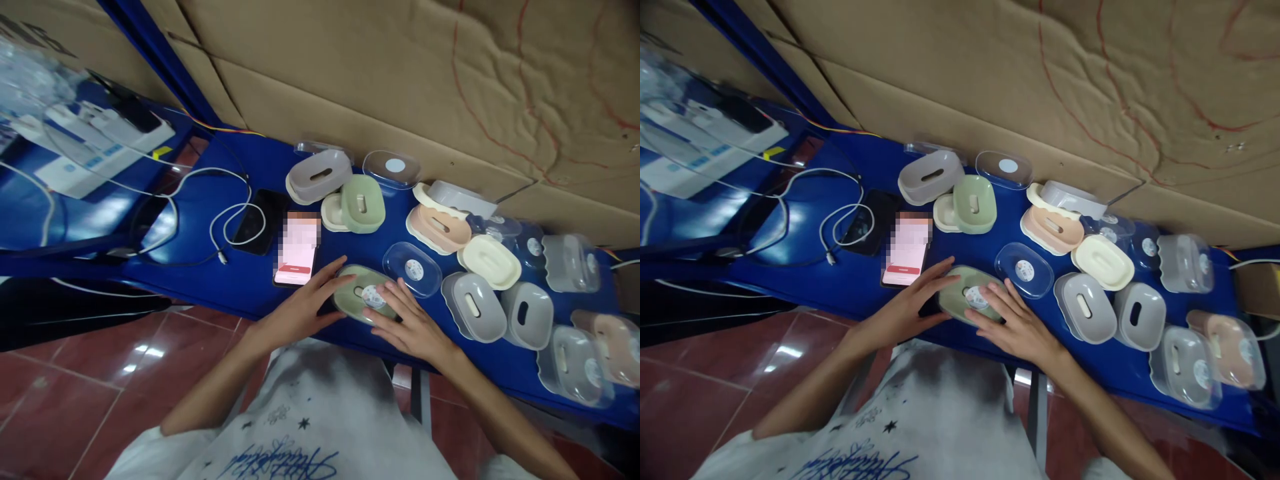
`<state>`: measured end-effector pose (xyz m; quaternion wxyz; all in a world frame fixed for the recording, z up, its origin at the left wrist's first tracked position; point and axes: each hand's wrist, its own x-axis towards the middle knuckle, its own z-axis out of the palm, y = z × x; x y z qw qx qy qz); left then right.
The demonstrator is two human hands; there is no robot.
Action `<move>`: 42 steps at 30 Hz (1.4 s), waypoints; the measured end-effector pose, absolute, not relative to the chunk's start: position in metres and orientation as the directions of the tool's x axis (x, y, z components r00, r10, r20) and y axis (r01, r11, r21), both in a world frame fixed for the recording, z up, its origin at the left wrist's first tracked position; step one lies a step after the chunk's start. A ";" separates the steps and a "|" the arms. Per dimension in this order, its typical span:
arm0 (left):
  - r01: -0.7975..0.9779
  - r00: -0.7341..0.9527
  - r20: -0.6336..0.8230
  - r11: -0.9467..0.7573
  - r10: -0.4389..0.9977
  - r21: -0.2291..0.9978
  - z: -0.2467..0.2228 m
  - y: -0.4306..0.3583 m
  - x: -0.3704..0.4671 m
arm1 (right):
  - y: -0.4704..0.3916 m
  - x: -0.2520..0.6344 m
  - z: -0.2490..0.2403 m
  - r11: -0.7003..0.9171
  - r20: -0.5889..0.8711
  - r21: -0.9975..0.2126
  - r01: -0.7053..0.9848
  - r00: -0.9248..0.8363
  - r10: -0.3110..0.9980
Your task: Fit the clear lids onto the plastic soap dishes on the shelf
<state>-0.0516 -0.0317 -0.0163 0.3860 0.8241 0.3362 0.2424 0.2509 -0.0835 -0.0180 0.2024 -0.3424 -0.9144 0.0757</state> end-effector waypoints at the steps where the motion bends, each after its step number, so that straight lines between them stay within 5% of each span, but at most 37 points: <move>1: 0.370 0.656 0.136 -0.473 0.743 0.799 -0.015 -0.032 -0.051 | -0.085 0.251 -0.019 0.754 0.320 -0.248 0.609 -0.683 0.657; 14: 0.415 0.681 0.180 -0.577 0.710 0.704 -0.023 -0.031 -0.044 | -0.094 0.248 -0.025 0.737 0.372 -0.162 0.656 -0.651 0.662; 19: 0.424 0.658 0.256 -0.629 0.708 0.652 -0.024 -0.047 -0.053 | -0.088 0.253 -0.011 0.777 0.406 -0.294 0.556 -0.664 0.628; 24: 0.577 0.415 0.314 -0.514 0.854 0.635 -0.018 -0.084 -0.111 | -0.050 0.236 0.016 0.602 0.437 -0.303 0.739 -0.454 0.777; 31: 0.808 -0.163 0.290 -0.041 0.943 0.588 -0.026 -0.116 -0.200 | 0.018 0.183 0.003 0.480 0.334 -0.126 0.868 -0.418 0.845; 42: 0.827 -0.099 0.425 -0.163 0.900 0.538 -0.038 -0.098 -0.194 | -0.017 0.198 0.014 0.406 0.373 -0.117 0.906 -0.339 0.864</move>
